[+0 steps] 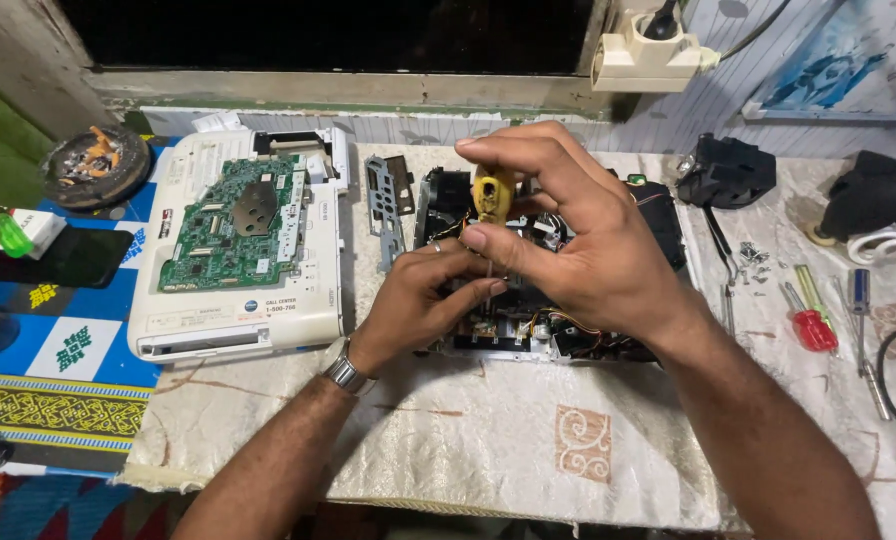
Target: Using a screwdriver to remove internal screws and disassemble an electronic device, likely a projector.
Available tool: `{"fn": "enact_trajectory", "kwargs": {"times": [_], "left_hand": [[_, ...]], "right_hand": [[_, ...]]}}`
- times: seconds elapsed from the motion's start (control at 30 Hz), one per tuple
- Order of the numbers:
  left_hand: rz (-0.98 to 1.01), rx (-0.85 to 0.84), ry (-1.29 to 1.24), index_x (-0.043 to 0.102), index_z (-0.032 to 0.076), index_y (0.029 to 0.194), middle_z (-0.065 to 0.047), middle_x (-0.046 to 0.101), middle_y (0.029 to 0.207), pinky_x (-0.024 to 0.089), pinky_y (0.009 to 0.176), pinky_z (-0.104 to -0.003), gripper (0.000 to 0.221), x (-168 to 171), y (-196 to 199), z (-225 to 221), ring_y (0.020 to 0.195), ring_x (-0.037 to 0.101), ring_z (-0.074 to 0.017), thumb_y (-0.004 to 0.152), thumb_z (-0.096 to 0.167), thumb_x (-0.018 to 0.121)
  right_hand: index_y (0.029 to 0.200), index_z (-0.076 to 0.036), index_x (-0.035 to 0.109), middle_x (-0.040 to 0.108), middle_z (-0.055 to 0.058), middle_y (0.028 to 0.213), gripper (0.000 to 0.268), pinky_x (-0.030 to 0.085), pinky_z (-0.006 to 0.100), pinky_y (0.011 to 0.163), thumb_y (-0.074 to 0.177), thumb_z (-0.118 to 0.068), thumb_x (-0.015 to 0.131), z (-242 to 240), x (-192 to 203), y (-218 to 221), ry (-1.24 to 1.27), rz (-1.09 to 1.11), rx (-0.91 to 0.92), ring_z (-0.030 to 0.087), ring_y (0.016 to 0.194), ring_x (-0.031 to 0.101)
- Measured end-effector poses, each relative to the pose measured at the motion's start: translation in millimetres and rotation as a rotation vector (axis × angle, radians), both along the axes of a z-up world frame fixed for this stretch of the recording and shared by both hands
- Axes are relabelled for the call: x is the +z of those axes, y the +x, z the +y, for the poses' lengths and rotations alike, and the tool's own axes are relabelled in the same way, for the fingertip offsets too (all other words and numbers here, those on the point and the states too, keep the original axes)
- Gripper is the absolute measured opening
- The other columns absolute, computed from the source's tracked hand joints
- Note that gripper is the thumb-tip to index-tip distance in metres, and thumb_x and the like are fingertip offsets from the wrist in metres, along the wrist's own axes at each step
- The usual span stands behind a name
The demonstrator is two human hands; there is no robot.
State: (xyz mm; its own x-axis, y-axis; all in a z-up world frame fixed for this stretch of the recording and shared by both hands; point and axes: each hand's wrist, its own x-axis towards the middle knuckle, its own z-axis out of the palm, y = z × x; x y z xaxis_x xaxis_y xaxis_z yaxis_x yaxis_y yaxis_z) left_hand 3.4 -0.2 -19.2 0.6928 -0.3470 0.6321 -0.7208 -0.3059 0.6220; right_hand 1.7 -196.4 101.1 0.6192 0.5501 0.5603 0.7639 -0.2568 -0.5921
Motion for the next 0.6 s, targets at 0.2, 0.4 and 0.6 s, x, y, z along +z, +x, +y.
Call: {"fn": "enact_trajectory", "kwargs": {"times": [0.2,0.4,0.6], "left_hand": [[-0.059,0.057,-0.015,0.074,0.007,0.095,-0.004,0.07,0.083,0.052,0.065,-0.031,0.015,-3,0,-4,0.071,0.064,-0.0154,0.089,0.018,0.081],[-0.049,0.063,0.032,0.073,0.009,0.098,-0.003,0.07,0.084,0.053,0.063,-0.028,0.017,1,-3,-3,0.07,0.064,-0.013,0.09,0.023,0.079],[-0.051,0.049,0.028,0.073,0.009,0.103,-0.001,0.068,0.084,0.05,0.059,-0.026,0.02,-2,-2,-2,0.068,0.06,-0.0107,0.091,0.024,0.078]], "right_hand": [[0.147,-0.006,0.045,0.065,0.014,0.137,0.048,0.055,0.034,0.112,0.102,-0.006,0.061,-1,5,-3,-0.021,-0.027,0.042,0.025,0.128,0.066],[0.146,-0.004,0.043,0.062,0.018,0.14,0.047,0.061,0.033,0.106,0.101,-0.004,0.057,-4,10,-10,0.004,0.038,0.071,0.024,0.118,0.074],[0.145,-0.002,0.044,0.061,0.02,0.138,0.045,0.063,0.033,0.106,0.103,-0.004,0.059,-7,11,-9,0.032,0.005,0.072,0.026,0.116,0.074]]}}
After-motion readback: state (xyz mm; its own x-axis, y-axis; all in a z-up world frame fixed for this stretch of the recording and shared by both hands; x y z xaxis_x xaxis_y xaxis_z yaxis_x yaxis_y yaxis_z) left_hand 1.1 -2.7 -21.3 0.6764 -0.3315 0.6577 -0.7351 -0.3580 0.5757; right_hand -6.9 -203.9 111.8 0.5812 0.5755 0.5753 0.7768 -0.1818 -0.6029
